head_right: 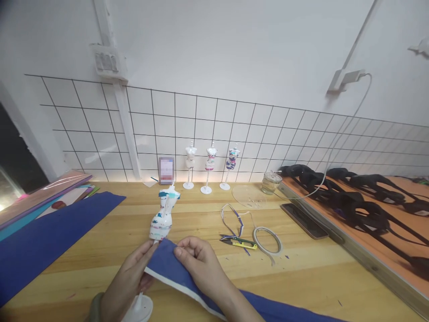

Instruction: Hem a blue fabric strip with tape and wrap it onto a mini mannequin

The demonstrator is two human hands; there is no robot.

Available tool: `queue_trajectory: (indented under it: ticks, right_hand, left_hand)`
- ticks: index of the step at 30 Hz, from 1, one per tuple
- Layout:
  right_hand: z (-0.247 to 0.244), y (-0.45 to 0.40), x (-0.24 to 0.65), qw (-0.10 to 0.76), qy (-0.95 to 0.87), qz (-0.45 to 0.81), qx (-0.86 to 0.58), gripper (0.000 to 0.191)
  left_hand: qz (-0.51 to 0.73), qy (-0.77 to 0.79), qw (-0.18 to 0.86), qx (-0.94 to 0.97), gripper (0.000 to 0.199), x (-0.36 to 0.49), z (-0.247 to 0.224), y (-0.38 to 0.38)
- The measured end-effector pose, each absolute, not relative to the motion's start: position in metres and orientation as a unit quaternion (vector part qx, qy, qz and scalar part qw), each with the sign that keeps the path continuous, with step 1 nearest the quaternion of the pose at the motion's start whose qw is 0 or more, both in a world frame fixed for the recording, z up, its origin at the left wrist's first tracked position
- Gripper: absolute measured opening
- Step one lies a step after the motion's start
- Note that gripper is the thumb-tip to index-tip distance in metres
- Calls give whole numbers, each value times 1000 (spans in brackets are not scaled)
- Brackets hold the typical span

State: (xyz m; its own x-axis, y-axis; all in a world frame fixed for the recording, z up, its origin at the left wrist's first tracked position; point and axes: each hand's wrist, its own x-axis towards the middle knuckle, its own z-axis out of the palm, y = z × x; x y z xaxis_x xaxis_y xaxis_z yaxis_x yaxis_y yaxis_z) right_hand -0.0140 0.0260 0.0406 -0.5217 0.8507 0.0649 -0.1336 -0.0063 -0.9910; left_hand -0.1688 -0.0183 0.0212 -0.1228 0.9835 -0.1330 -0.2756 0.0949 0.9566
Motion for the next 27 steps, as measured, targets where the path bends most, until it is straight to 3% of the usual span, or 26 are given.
queue_trajectory:
  ticks: [6, 11, 19, 27]
  right_hand:
    - [45, 20, -17, 361, -600, 650, -295, 30]
    - [45, 15, -18, 336, -623, 647, -282, 28]
    - [42, 17, -17, 369, -643, 601, -298, 28]
    - [40, 12, -18, 316, -601, 677, -285, 26]
  left_hand:
    - [572, 469, 529, 416, 30, -171, 31, -24]
    - [568, 455, 532, 433, 37, -168, 39, -26]
    - [574, 493, 482, 442, 35, -169, 38, -25]
    - [561, 466, 527, 438, 31, -175, 24, -24]
